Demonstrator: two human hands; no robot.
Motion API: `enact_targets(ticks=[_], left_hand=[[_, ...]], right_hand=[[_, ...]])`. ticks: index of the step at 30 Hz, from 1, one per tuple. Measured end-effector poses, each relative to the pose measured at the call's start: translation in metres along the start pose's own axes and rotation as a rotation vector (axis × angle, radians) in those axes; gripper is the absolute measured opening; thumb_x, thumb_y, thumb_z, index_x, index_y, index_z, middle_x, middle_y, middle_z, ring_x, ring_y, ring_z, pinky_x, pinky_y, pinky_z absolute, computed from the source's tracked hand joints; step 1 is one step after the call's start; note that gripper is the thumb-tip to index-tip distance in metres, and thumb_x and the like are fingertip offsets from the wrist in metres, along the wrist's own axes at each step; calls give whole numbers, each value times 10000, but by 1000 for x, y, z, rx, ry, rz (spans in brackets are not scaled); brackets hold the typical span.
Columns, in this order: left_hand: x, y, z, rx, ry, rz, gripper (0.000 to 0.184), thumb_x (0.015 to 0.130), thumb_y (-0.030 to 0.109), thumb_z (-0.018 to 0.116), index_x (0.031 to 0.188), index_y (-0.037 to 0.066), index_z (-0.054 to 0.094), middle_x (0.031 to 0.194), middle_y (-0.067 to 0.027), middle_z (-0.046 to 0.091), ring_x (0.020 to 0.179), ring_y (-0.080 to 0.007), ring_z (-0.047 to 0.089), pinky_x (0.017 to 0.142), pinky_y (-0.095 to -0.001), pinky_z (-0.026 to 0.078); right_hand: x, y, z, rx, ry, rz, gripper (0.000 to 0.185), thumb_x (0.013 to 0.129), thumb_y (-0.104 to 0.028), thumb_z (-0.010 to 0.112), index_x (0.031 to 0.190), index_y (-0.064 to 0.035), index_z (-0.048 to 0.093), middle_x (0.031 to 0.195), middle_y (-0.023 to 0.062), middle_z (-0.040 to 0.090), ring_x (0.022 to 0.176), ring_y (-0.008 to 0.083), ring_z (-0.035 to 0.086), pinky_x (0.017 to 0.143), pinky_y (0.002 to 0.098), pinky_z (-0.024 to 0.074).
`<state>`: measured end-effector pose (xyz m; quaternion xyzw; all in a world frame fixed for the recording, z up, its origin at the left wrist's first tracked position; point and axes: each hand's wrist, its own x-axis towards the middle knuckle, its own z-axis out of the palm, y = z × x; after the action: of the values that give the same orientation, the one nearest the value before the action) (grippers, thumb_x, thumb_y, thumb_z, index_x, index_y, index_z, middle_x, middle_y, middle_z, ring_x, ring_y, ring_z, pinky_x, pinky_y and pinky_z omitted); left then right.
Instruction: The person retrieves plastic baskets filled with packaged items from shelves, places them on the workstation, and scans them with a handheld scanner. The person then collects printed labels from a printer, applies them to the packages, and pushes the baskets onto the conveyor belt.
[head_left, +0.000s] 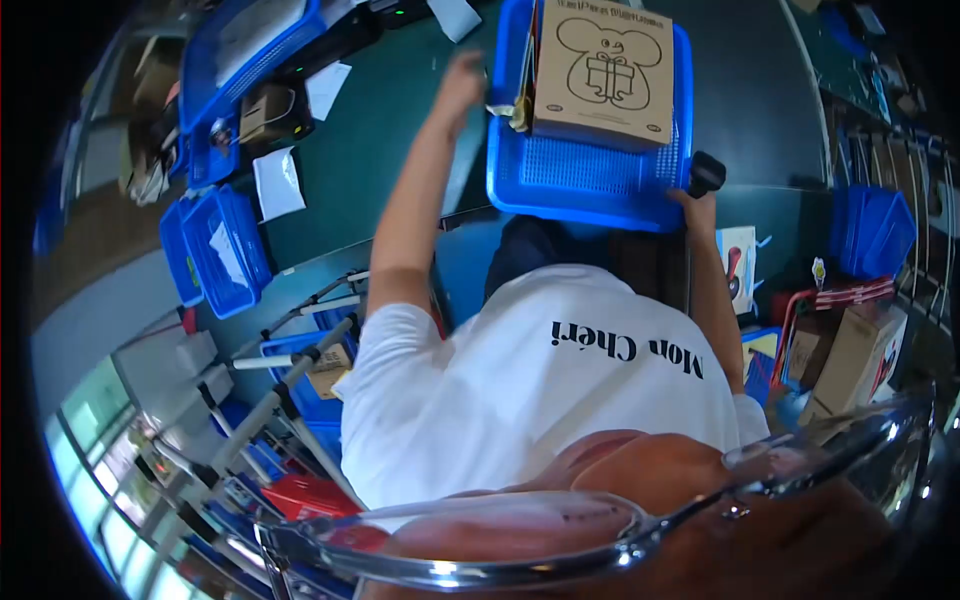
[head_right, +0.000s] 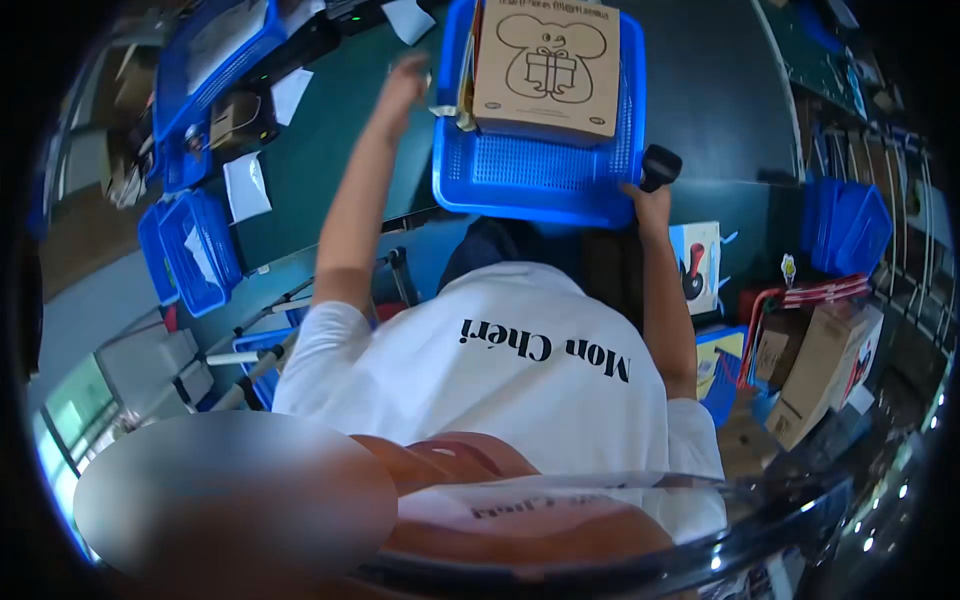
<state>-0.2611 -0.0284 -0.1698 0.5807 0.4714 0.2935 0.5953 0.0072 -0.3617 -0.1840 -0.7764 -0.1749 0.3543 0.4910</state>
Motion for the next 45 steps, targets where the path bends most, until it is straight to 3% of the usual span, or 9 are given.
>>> enact_targets(ticks=[4,12,20,22,25,27,33,38,45], left_hand=[[148,57,58,395,-153,803,396,868,264,536,1201,68,621,1166,-174,644,1071,-329,614,953,-396,463],[198,106,125,906,-1153,473,275,842,325,647,835,62,724,766,-141,685,722,-282,664,677,-386,504],[207,59,192,933,-897,1483,371,738,107,609,1109,94,627,999,-155,659,961,-328,636,782,-449,496],[209,67,200,939,-357,1715,315,755,99,583,1068,99,624,1041,-120,642,995,-328,598,831,-439,479],[236,64,211,1465,-838,963,669,773,177,646,1402,140,422,875,-134,702,824,-248,702,671,-393,548],[229,83,208,1530,-968,1028,178,773,149,604,894,90,720,956,-139,704,884,-288,688,754,-411,551],[170,134,184,695,-747,1146,369,782,7,591,1117,130,683,1056,-115,686,948,-310,665,824,-390,536],[26,128,157,457,-904,1153,436,758,-4,592,1158,156,653,1136,-76,641,1077,-287,593,914,-368,486],[-70,97,121,658,-267,906,511,763,-94,537,1189,157,664,1254,-108,616,1270,-292,495,1031,-372,426]], right_hand=[[10,26,18,-50,224,74,548,615,39,748,1129,-8,562,995,74,642,892,194,623,820,327,493],[1,33,31,-26,434,-47,525,710,-83,779,1185,-8,568,1064,99,651,926,209,625,870,326,476],[0,71,32,-176,547,183,267,843,-94,683,1070,15,595,948,65,645,819,148,602,741,305,492],[0,71,32,23,514,210,480,723,-97,784,1125,61,576,1031,89,625,886,148,549,812,307,461],[3,48,36,-175,548,204,578,703,-162,826,1164,70,567,1089,144,638,948,209,597,871,342,473],[7,41,37,-117,567,231,709,670,-171,854,1259,45,523,1204,120,597,1082,204,569,985,327,414],[48,66,6,20,515,-53,866,661,-328,857,1312,73,450,1282,188,545,1219,224,493,1055,327,352],[47,-67,-52,295,370,-207,363,941,-397,579,974,-35,592,776,40,592,707,110,543,676,295,443],[-7,-171,-71,798,-479,269,586,914,-656,409,844,-93,554,591,33,491,472,146,492,436,273,428]])
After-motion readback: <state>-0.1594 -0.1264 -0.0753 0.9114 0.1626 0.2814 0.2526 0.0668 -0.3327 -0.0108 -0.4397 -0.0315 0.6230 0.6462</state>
